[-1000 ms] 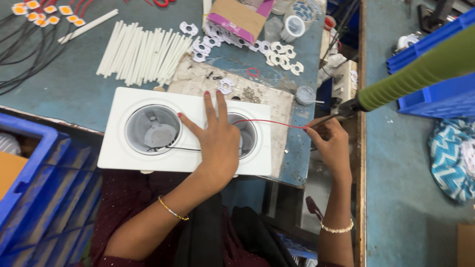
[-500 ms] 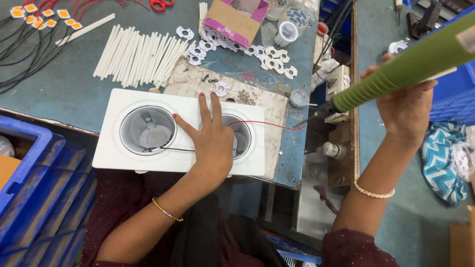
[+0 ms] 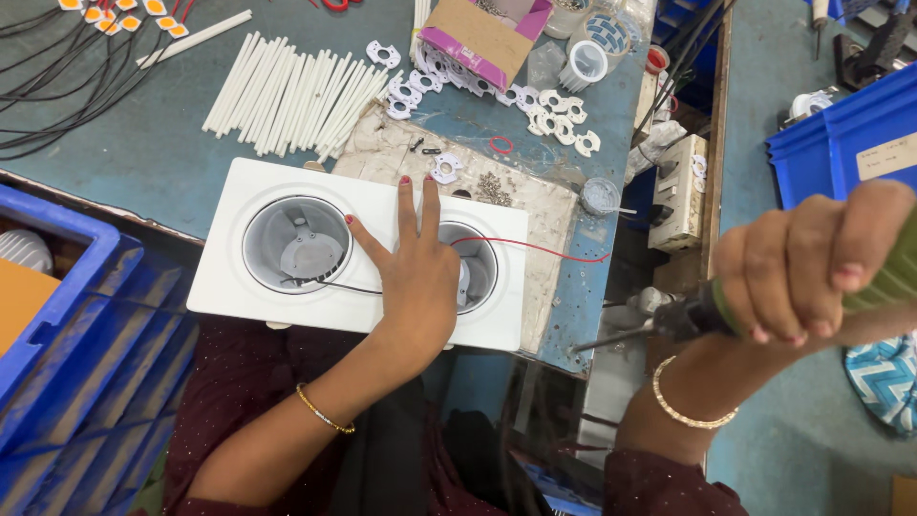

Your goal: The person assembles a dual recessed light fixture by securing internal components with a green pneumatic screwdriver, then installs LED modules into each housing and connects the wiring. The person handles the fixture, LED modules, and wires throughout the process.

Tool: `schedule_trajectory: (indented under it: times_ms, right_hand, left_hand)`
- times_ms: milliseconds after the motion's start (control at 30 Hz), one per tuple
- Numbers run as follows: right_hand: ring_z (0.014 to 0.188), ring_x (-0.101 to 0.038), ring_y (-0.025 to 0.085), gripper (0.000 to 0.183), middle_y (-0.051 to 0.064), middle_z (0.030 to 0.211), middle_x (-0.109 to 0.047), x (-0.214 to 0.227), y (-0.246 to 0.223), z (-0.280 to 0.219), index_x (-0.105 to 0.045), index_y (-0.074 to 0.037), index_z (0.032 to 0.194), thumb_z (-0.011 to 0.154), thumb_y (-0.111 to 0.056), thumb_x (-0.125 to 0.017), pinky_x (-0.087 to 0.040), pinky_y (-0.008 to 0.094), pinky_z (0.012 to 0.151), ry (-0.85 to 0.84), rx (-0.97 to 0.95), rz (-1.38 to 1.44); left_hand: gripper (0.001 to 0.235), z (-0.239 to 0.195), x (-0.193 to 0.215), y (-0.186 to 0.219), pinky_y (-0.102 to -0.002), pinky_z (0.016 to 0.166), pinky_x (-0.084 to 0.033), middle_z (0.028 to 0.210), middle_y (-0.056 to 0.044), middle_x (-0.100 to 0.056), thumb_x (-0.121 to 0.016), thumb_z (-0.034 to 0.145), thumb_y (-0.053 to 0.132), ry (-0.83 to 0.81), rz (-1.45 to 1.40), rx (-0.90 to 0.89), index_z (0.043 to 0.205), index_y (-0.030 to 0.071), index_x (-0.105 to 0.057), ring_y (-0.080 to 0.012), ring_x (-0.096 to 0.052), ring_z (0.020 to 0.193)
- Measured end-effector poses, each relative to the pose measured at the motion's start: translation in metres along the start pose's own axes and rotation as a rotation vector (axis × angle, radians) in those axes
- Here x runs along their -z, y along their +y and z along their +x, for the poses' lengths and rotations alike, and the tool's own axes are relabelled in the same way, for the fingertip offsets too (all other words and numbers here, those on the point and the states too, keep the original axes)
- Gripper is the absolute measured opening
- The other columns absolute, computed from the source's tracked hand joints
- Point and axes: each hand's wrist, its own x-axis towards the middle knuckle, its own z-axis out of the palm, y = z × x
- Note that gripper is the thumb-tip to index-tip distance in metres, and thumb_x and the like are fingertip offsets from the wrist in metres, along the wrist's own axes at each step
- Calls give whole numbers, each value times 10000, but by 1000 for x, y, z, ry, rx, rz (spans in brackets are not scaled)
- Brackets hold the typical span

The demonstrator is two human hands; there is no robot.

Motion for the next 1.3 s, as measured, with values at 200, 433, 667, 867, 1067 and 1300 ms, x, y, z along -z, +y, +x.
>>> schedule_trajectory:
  times_ms: [200, 433, 667, 867, 1067, 1300]
  right_hand:
    - [457, -607, 94, 558, -12, 588, -611, -32, 17, 35, -604, -56, 1049, 1046, -540, -326, -564, 323, 478, -53, 14, -7]
    - [466, -623, 122, 731, 14, 581, -632, -19, 48, 64, -629, -41, 1078, 981, -696, -321, -565, 368, 493, 21, 0, -38]
    - [488, -587, 198, 1071, 105, 588, -605, -18, 81, 93, -599, 28, 957, 744, -986, -331, -513, 344, 471, 115, -71, -126]
    - [422, -582, 210, 1105, 138, 645, -597, -36, 119, 91, -565, 35, 927, 714, -1013, -290, -458, 341, 415, 324, 47, -81]
    - [412, -566, 225, 1046, 152, 699, -580, -45, 139, 95, -525, 37, 928, 737, -977, -350, -446, 354, 398, 496, 38, -118]
    - [407, -490, 216, 1033, 98, 559, -478, -50, 147, 96, -503, 42, 888, 770, -978, -385, -436, 329, 406, 444, -35, -150]
  left_hand:
    - [135, 1, 6, 1, -898, 987, -32, 1621, -256, -252, -747, 619, -10, -86, 31, 9, 555, 51, -645, -470, -121, 1523]
    - [137, 4, 3, 2, -909, 988, -65, 1592, -246, -313, -747, 626, 4, -40, 43, 1, 547, 48, -644, -468, -153, 1516]
    - [129, 3, 1, -1, -907, 1001, -48, 1585, -247, -320, -712, 676, 40, -5, -17, 11, 559, 41, -658, -462, -157, 1518]
    - [169, 3, 2, -2, -910, 998, -52, 1570, -262, -317, -696, 735, 69, 55, -92, -18, 575, 25, -665, -468, -155, 1512]
    - [139, 3, 1, -2, -912, 996, -53, 1571, -252, -305, -699, 722, 67, 2, -48, -5, 592, 19, -684, -472, -155, 1513]
    - [124, 4, -2, -2, -917, 986, -49, 1570, -254, -316, -710, 710, 86, 23, -14, -12, 598, 36, -688, -476, -172, 1507]
